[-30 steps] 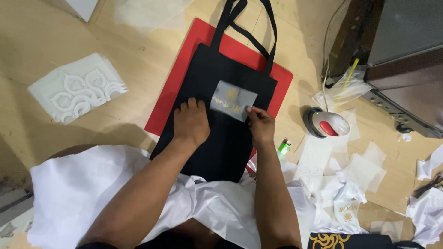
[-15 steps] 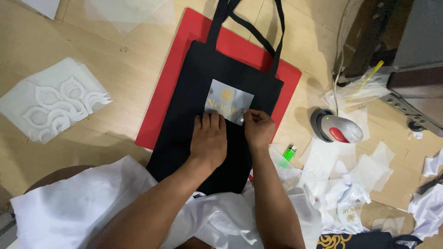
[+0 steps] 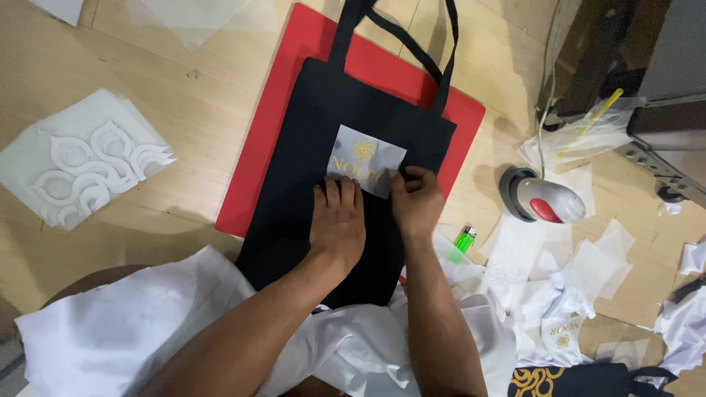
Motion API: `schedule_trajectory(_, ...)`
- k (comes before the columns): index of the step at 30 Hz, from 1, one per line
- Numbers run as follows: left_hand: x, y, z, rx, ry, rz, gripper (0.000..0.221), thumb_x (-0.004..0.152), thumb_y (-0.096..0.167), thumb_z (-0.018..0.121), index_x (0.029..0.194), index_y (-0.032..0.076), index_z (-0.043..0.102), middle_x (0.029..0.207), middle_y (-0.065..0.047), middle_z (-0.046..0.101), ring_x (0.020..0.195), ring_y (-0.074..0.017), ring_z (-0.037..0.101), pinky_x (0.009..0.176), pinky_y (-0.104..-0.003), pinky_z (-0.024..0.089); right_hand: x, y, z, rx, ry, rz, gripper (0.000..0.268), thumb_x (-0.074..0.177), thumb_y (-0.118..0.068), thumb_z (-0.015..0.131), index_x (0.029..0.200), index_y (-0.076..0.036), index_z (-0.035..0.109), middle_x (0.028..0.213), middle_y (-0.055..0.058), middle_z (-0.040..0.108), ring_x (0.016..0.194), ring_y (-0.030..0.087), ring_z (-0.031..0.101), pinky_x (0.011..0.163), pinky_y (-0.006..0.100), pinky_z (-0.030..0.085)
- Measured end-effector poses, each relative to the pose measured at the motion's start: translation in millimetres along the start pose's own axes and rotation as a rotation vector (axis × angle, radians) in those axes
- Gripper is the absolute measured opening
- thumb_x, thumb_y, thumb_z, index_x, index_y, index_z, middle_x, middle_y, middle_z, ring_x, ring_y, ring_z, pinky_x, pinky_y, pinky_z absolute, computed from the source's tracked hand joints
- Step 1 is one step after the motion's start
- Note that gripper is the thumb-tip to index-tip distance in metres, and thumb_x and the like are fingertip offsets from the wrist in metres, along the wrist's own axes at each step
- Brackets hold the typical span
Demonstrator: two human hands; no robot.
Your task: The recorder is applying heat-transfer decals or logos onto a black tote bag using a small handheld heat press machine.
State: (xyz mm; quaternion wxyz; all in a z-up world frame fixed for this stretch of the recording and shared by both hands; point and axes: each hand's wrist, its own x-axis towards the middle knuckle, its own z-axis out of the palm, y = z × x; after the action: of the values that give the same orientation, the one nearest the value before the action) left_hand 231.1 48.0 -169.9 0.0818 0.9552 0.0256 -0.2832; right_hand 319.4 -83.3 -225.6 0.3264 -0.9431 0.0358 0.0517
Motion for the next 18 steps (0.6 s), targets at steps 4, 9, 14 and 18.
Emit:
schedule_trajectory(4,-4,-2,-4,0.013,0.015,0.014,0.076,0.093,0.025,0.059,0.151,-0.012,0.027,0.154,-0.030,0.029,0.141,-0.0478,0.031,0.115,-0.057,0.029,39,53,-60,-0.118,0.199,-0.186,0.037,0.086,-0.027,0.087,0.110,-0.004,0.070,0.087,0.009,0.075,0.079,0.023,0.074,0.069,0.037,0.056)
schedule_trajectory(9,-7,-5,-4,-0.032,-0.056,0.048,0.081,0.092,0.027,0.064,0.151,-0.012,0.026,0.154,-0.033,0.027,0.141,-0.0507,0.029,0.112,-0.061,0.029,69,39,-171,-0.900,0.467,-0.166,0.090,0.059,-0.047,0.093,0.133,-0.005,0.064,0.126,0.027,0.062,0.116,0.049,0.057,0.087,0.063,0.047)
schedule_trajectory(14,-12,-4,-9,0.062,-0.040,0.041,0.089,0.087,0.028,0.070,0.153,-0.012,0.026,0.155,-0.031,0.028,0.142,-0.0493,0.030,0.112,-0.059,0.031,113,101,-212,-0.910,-0.068,-0.004,0.078,0.064,-0.046,0.093,0.127,-0.008,0.065,0.119,0.020,0.069,0.110,0.041,0.066,0.101,0.058,0.042)
schedule_trajectory(18,-14,-6,-5,0.079,0.024,0.010,0.089,0.087,0.028,0.071,0.154,-0.011,0.027,0.154,-0.030,0.031,0.141,-0.0471,0.032,0.112,-0.059,0.033,96,48,-201,-0.626,-0.026,-0.188,0.057,0.076,-0.042,0.090,0.104,0.002,0.067,0.092,0.021,0.072,0.086,0.037,0.071,0.077,0.050,0.056)
